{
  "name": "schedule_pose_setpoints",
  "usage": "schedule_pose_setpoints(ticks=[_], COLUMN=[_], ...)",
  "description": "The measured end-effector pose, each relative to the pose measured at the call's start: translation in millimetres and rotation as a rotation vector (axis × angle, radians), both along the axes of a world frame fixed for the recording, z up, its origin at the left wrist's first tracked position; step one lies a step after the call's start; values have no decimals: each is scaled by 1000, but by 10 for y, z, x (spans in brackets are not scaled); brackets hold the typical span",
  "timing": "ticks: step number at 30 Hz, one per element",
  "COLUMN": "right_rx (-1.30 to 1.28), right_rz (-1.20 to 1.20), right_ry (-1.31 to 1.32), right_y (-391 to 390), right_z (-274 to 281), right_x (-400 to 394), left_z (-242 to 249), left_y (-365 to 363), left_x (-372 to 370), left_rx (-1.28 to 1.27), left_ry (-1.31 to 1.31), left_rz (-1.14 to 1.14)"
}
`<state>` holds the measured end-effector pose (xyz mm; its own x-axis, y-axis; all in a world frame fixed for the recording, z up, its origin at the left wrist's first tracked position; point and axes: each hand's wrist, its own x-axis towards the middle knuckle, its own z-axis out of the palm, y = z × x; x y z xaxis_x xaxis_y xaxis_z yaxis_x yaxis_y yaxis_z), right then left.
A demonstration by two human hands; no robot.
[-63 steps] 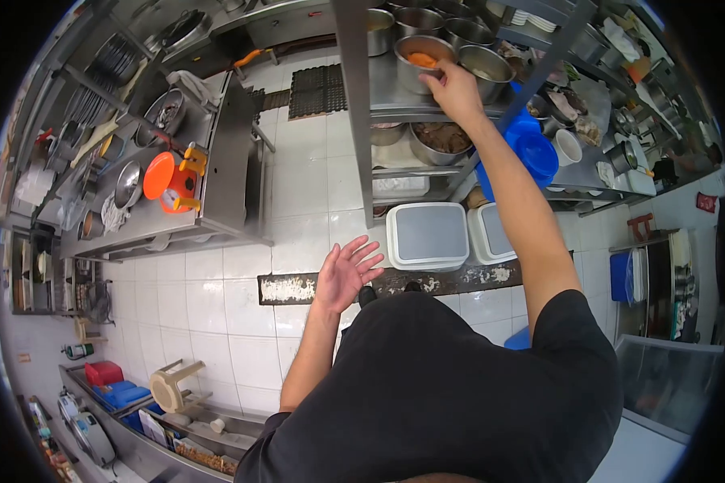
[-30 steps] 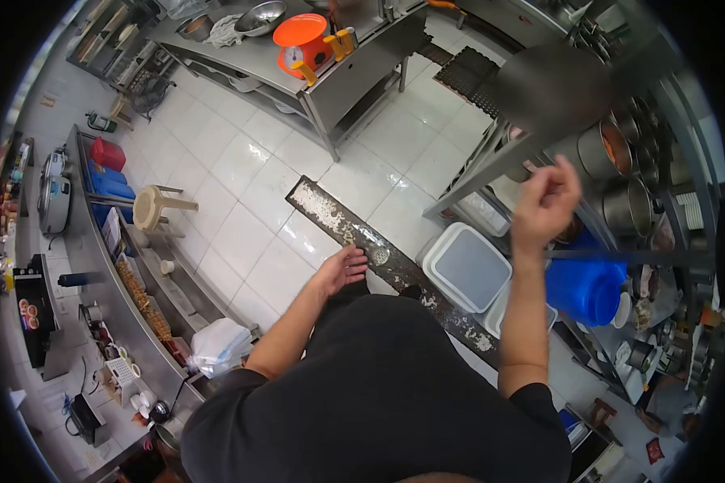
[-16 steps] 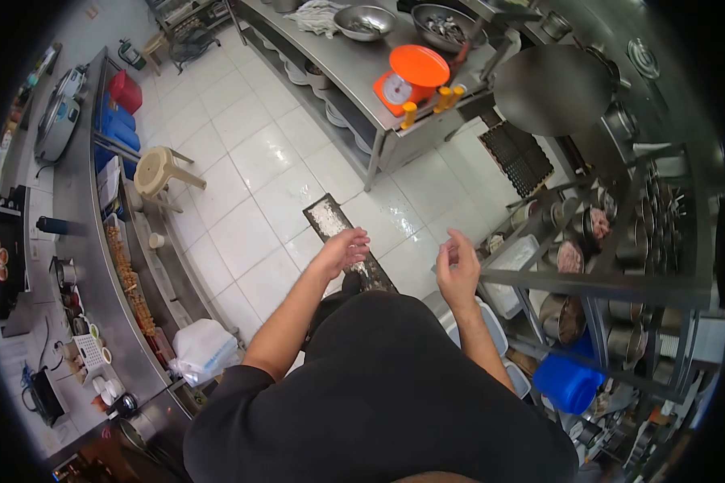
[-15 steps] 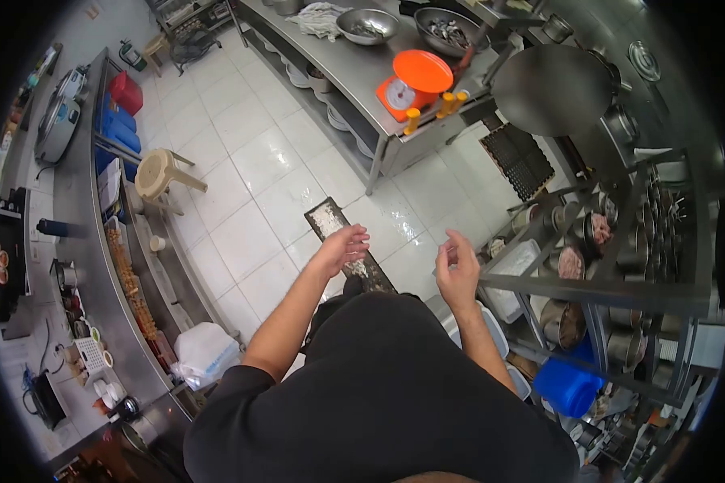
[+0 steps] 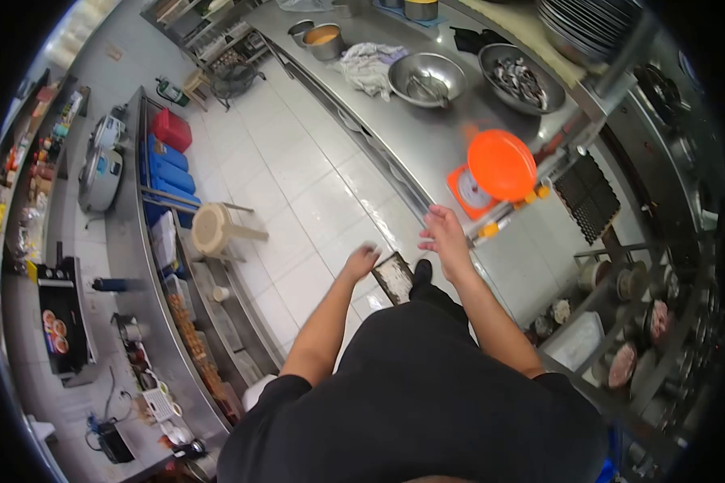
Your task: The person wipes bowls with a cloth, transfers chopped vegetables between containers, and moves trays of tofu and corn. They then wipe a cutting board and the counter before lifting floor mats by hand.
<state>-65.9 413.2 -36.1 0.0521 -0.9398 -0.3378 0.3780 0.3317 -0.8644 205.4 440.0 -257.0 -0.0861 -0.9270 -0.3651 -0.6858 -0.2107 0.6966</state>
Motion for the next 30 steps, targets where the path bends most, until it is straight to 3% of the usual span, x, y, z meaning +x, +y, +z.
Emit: schedule_pose_setpoints(ticks=[1, 2, 3, 4, 5, 6, 7, 8, 10, 14, 15, 17, 19, 21, 23, 24, 26, 28, 30], right_rx=[98, 123, 131, 128, 175, 231, 291, 310, 332, 282, 206, 152, 146, 134, 108, 96, 86, 71, 55], right_rz=[-42, -105, -172, -244, -287, -324, -357, -393, -452, -588, -565, -622, -705, -721, -642, -603, -548, -503, -464], right_ry=[-130, -185, -238, -284, -328, -363, -396, -387, -376, -295, -312, -258, -129, 19, 55, 65, 110, 112, 86], right_y=[-277, -553, -965, -1413, -1849, -2228, -2487, -2722, -3213, -3833, -3936, -3931, -4009, -3991, -4173, -4293, -4612, -4974, -5421], right_z=[-32, -59, -65, -64, -107, -209, -311, -374, -459, -1055, -1205, -1210, -966, -515, -287, -192, 137, 279, 348], right_x=[116, 244, 373, 455, 493, 538, 601, 638, 682, 690, 626, 489, 592, 599, 488, 482, 685, 976, 1296], left_z=[-129, -382, -673, -559, -551, -138, -83, 110, -62, 519, 818, 476, -521, -530, 25, 41, 1270, 2129, 2700], left_y=[205, 392, 757, 979, 1353, 1571, 1828, 2016, 2323, 2128, 1673, 1065, 279, -898, -2343, -3028, -4315, -5311, -6058], left_x=[381, 846, 1303, 1650, 1980, 1998, 2176, 2259, 2658, 2658, 2587, 2868, 3408, 3766, 3878, 3982, 3550, 3129, 2687], left_rx=[202, 478, 638, 857, 789, 818, 734, 659, 904, 738, 702, 730, 944, 647, 461, 291, 72, 16, -69], left_ry=[-187, -377, -455, -381, -311, -39, 128, 244, 296, 173, 253, 300, 441, 384, 426, 351, 465, 634, 643], left_rz=[12, -131, -5, 117, 310, 758, 984, 1090, 1261, 743, 688, 596, 1011, 859, 693, 511, 371, 136, -21])
